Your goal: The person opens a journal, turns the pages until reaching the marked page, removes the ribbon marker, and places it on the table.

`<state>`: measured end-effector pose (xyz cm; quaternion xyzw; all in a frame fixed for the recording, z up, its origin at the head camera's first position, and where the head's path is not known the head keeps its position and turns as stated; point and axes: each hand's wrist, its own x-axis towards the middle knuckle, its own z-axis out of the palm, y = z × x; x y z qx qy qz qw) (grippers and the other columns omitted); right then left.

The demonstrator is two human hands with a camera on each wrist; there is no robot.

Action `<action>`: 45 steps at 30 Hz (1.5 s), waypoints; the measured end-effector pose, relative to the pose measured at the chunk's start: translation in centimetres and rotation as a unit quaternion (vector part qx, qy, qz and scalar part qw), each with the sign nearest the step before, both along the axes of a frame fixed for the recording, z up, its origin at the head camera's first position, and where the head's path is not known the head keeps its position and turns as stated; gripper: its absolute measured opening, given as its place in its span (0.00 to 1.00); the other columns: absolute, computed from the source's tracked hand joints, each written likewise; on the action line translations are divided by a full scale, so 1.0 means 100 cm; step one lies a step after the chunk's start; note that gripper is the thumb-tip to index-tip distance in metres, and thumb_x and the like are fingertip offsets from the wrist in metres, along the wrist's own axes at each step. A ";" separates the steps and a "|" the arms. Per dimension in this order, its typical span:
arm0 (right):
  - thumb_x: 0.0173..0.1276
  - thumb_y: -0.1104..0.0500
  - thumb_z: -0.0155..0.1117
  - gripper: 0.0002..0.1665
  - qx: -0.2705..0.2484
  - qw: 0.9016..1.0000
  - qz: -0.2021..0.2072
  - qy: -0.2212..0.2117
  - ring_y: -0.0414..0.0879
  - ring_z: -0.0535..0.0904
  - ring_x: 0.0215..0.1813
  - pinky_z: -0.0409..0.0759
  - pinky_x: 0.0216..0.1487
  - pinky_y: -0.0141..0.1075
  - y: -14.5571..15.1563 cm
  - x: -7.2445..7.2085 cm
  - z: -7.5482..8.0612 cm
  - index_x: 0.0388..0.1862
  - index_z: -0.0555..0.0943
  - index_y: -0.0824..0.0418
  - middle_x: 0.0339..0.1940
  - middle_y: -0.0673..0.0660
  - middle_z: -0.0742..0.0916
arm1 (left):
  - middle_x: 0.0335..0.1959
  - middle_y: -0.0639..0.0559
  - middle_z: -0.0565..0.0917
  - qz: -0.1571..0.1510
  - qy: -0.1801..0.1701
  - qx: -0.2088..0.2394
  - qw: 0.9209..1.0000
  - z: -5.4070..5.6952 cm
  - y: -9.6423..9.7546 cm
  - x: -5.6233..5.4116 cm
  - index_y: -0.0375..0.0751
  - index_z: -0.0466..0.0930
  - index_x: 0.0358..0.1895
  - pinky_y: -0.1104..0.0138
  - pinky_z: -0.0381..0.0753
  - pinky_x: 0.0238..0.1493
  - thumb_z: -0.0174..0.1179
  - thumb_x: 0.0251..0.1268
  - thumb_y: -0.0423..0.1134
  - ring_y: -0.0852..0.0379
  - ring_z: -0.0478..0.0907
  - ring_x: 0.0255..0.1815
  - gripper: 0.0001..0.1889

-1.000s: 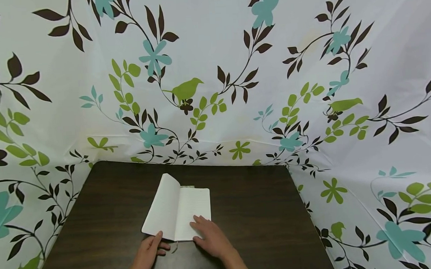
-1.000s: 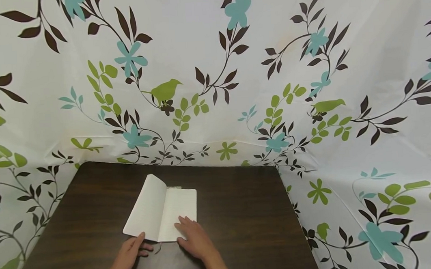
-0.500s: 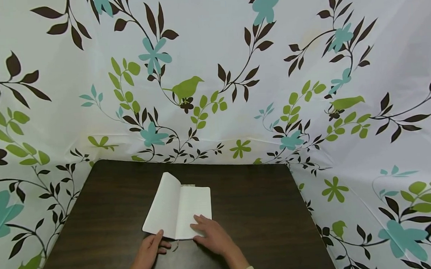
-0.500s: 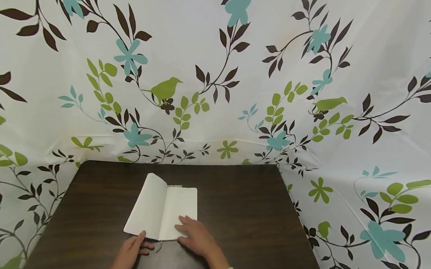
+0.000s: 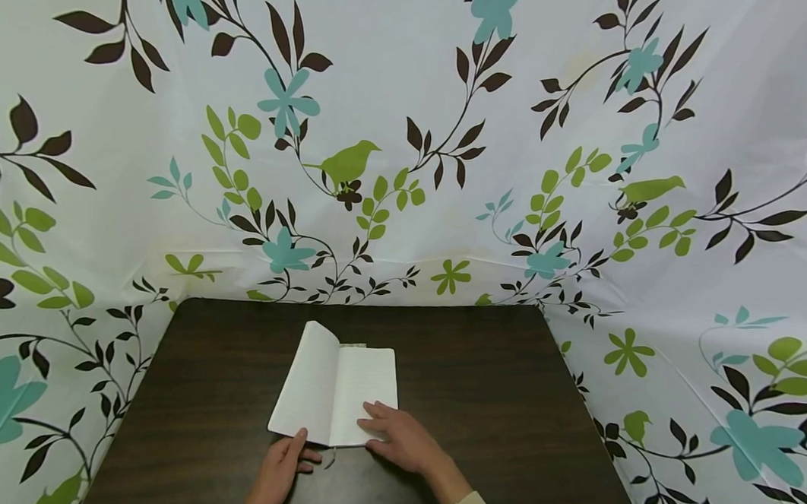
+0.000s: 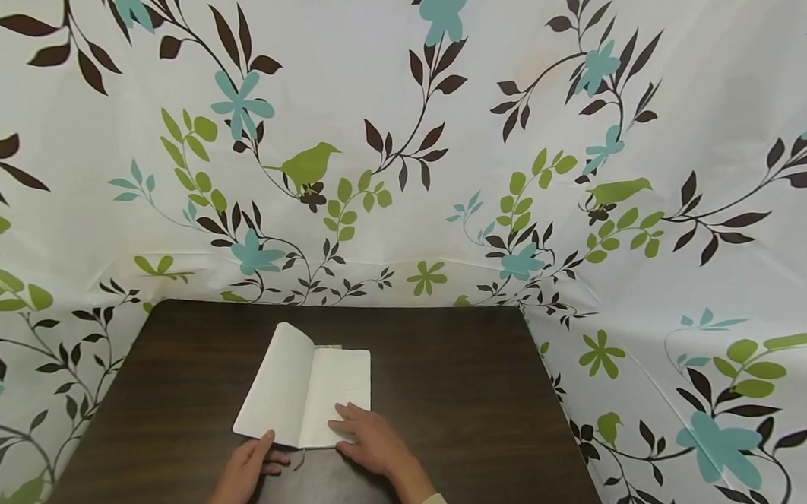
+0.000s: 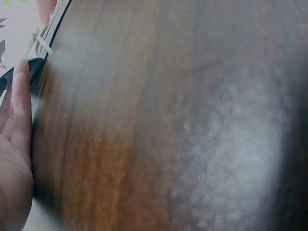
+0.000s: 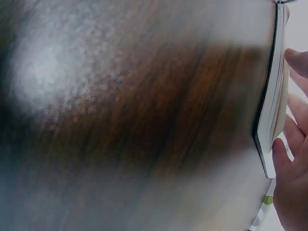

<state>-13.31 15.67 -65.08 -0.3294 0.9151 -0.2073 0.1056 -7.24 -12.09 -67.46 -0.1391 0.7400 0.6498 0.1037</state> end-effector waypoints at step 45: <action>0.77 0.46 0.69 0.58 -0.173 0.958 -0.218 -0.065 0.51 0.85 0.66 0.85 0.61 0.45 -0.056 0.020 0.004 0.91 0.44 0.53 0.73 0.57 0.85 | 0.34 0.40 0.92 0.005 0.003 0.006 1.000 -0.003 -0.002 -0.002 0.26 0.84 0.42 0.66 0.90 0.36 0.51 0.89 0.52 0.51 0.89 0.31 0.28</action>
